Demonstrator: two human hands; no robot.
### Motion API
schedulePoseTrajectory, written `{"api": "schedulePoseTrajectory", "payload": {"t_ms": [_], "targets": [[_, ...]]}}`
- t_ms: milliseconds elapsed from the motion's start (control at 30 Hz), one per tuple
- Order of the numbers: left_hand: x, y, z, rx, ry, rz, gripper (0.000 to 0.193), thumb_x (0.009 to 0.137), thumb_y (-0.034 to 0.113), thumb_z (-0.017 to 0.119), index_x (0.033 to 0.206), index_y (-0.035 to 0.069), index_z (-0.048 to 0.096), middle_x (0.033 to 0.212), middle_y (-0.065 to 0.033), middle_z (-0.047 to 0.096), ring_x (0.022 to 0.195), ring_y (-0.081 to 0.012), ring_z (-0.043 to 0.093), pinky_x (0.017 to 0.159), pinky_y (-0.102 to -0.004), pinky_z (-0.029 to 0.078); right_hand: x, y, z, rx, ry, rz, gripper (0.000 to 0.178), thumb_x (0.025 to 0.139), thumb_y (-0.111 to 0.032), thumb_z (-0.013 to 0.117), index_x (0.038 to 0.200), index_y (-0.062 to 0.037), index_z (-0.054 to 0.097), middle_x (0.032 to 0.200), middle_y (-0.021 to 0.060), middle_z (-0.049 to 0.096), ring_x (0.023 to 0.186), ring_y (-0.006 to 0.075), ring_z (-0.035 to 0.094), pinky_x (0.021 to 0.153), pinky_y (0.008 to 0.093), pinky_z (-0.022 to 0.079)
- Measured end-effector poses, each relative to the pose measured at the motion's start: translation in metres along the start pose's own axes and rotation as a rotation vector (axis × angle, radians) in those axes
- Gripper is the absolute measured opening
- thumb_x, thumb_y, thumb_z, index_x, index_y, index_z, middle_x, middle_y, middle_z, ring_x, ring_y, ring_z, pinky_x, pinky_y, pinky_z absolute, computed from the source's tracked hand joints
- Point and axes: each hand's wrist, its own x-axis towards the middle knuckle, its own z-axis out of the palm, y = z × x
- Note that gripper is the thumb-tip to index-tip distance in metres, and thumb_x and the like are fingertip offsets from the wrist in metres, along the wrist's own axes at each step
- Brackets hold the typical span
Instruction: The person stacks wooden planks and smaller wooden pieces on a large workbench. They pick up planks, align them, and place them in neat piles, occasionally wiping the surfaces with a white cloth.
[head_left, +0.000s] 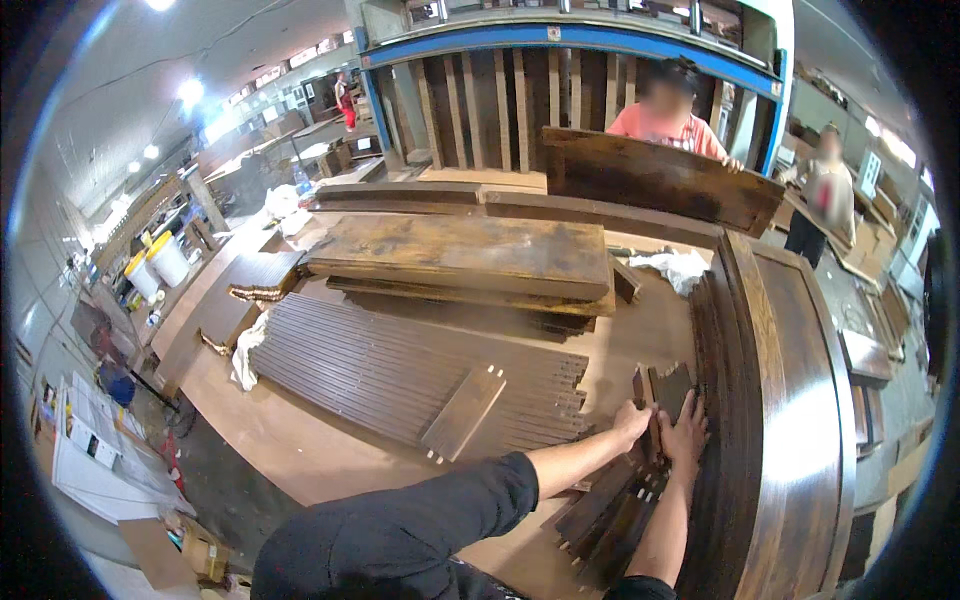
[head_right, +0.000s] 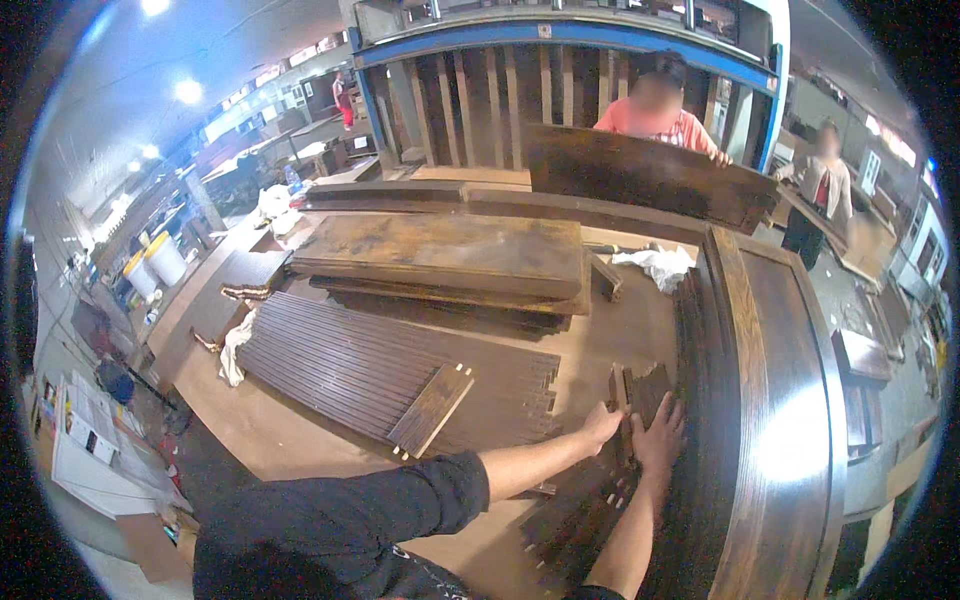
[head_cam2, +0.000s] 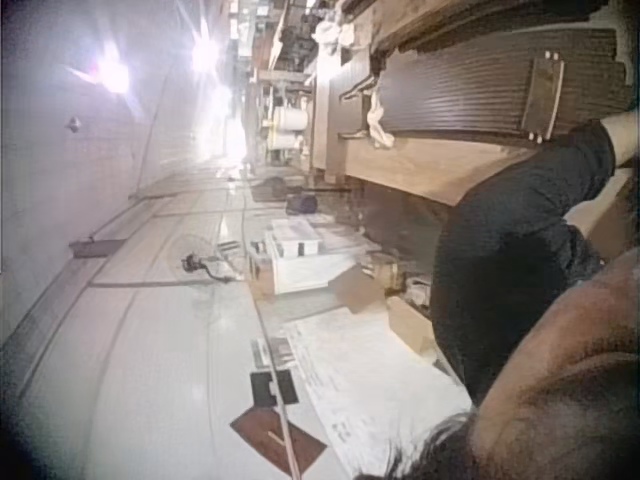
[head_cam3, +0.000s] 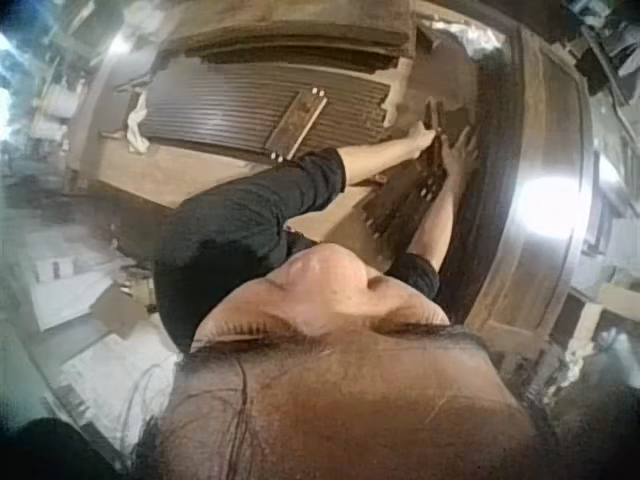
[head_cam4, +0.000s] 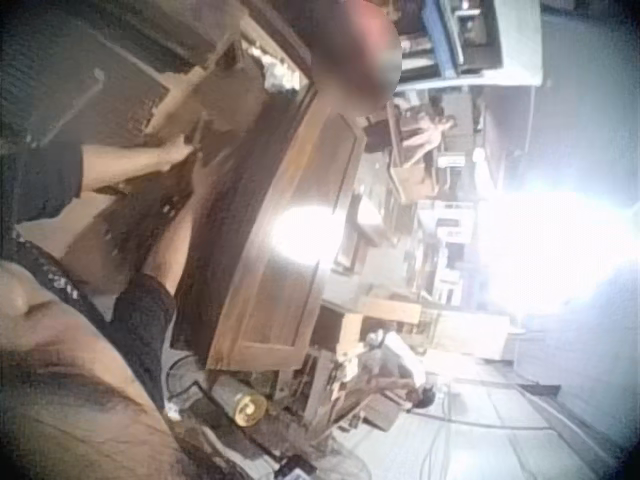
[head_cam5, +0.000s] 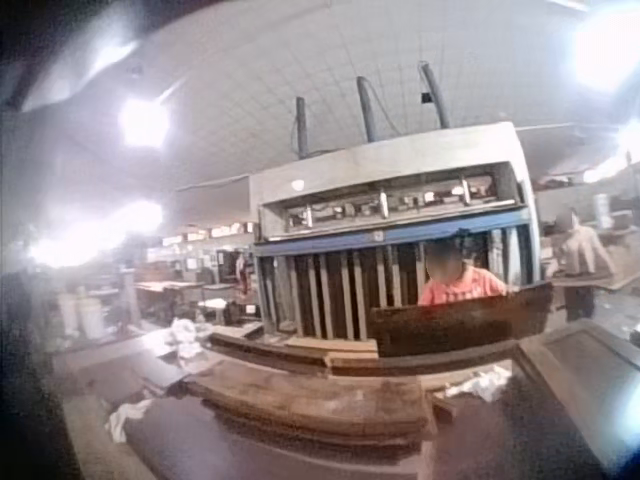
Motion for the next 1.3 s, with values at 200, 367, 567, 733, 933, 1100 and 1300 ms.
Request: {"api": "schedulePoseTrajectory", "payload": {"t_ms": [200,367,567,733,933,1100,1300], "targets": [[-0.011,0.013,-0.009,-0.228,0.29,-0.008,0.06,0.083,0.014,0.048,0.136,-0.002,0.026,0.126,-0.0274,0.046,0.117,-0.0346,0.048,0.095,-0.0414,0.041,0.006,-0.002,0.004,0.011,-0.045,-0.004,0.083,0.083,-0.054,0.053,0.147,-0.0201,0.012,0.15,0.0131,0.02,0.132,0.0415,0.027,0.103,0.0592,0.026],[-0.021,0.028,-0.01,-0.339,0.467,0.064,0.058,0.084,0.009,0.04,0.14,0.0,0.028,0.132,-0.0213,0.046,0.11,-0.0251,0.052,0.092,-0.0331,0.041,-0.002,-0.007,-0.018,-0.021,-0.1,0.073,0.077,0.087,-0.058,0.044,0.148,-0.0239,0.01,0.152,0.01,0.014,0.135,0.0402,0.022,0.106,0.0596,0.021],[-0.047,0.042,0.008,0.567,0.147,0.065,0.042,0.083,0.015,0.043,0.123,0.001,0.048,0.123,-0.0204,0.046,0.115,-0.0396,0.045,0.096,-0.0432,0.039,0.002,0.001,-0.006,-0.014,0.028,0.058,0.082,0.081,-0.067,0.044,0.145,-0.0203,0.023,0.148,0.0136,0.025,0.128,0.0414,0.034,0.102,0.0562,0.029],[-0.069,0.06,-0.009,0.601,-0.12,0.081,0.053,0.081,0.014,0.05,0.132,0.0,0.038,0.133,-0.0224,0.035,0.124,-0.04,0.036,0.102,-0.0457,0.033,0.001,0.003,-0.01,-0.031,0.019,0.051,0.093,0.074,-0.07,0.052,0.146,-0.0196,0.022,0.149,0.0124,0.025,0.131,0.0396,0.031,0.101,0.0605,0.027],[-0.154,0.001,-0.05,0.421,-0.158,0.882,0.073,0.081,0.013,0.054,0.14,-0.007,0.017,0.141,-0.0258,0.024,0.131,-0.0391,0.027,0.109,-0.0416,0.024,-0.009,-0.019,-0.021,0.04,-0.013,0.08,0.103,0.063,-0.056,0.071,0.145,-0.0173,0.023,0.149,0.0131,0.022,0.132,0.0383,0.029,0.104,0.0591,0.024],[-0.193,-0.076,-0.049,0.561,-0.23,1.139,0.073,0.081,0.017,0.054,0.141,-0.005,0.02,0.141,-0.029,0.024,0.131,-0.0384,0.028,0.11,-0.0429,0.022,-0.01,-0.017,-0.021,0.035,0.04,0.065,0.102,0.063,-0.052,0.073,0.144,-0.0161,0.024,0.148,0.0145,0.025,0.132,0.0366,0.03,0.105,0.0536,0.029],[-0.209,-0.095,-0.072,0.879,-0.47,1.039,0.098,0.08,0.057,0.051,0.144,-0.003,0.007,0.149,-0.0262,0.011,0.138,-0.0406,0.011,0.111,-0.0514,0.013,-0.001,-0.002,-0.007,0.055,0.016,0.058,0.101,0.068,-0.057,0.069,0.146,-0.02,0.019,0.15,0.0108,0.02,0.133,0.0368,0.026,0.103,0.06,0.024]]}}
